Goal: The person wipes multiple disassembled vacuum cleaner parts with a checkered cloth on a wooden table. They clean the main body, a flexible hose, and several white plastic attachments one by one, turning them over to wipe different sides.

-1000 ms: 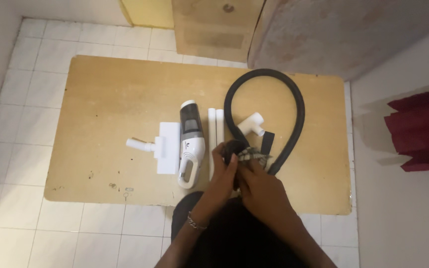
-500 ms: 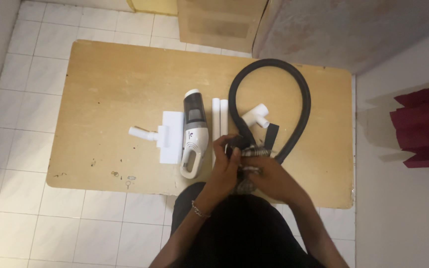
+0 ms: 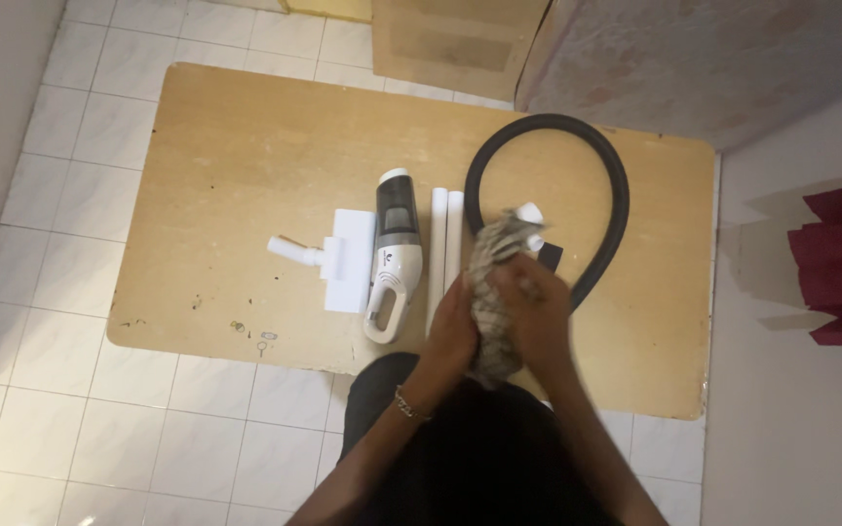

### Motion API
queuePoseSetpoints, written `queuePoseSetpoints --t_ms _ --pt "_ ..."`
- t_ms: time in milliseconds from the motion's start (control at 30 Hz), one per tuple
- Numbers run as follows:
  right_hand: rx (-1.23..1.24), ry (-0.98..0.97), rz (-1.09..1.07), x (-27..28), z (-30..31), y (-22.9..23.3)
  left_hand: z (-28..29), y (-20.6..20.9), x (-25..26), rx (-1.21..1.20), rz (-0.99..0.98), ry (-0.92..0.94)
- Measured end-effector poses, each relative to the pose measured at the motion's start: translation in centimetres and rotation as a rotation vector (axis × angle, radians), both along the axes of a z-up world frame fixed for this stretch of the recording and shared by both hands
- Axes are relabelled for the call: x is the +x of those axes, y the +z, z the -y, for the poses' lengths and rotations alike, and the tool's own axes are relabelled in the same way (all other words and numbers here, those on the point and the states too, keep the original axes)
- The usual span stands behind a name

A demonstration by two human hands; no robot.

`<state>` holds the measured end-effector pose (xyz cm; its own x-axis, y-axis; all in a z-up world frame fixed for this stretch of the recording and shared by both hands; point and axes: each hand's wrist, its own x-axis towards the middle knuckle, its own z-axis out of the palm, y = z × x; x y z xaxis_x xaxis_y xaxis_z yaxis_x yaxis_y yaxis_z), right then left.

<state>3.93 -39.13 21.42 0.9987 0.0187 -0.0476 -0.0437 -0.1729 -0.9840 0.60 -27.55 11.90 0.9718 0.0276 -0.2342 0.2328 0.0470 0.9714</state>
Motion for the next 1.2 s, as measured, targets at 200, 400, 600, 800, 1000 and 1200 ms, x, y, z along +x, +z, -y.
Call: queuePoseSetpoints --t_ms 200,400,600,800,1000,1200 --pt "-0.247 0.169 0.23 -2.3 -1.3 -1.5 -0.7 -1.1 -1.0 -0.639 -0.027 -0.025" --pt "-0.247 0.447 -0.159 -2.9 1.2 -1.0 -1.9 -0.2 0.3 -1.012 -0.273 0.131" --pt "-0.151 0.234 -0.594 -3.3 3.8 1.2 -2.9 0.6 1.3 -1.109 -0.417 0.142" --pt "0.189 -0.166 0.005 -3.5 4.1 3.3 -1.2 -0.6 0.4 -0.983 -0.636 0.036" --pt "-0.641 -0.163 0.106 -4.0 1.0 0.0 2.0 0.7 -0.9 -0.64 -0.424 -0.251" --pt "-0.401 -0.111 0.271 -3.5 3.3 -4.0 3.2 2.5 0.2 -0.446 -0.489 -0.189"
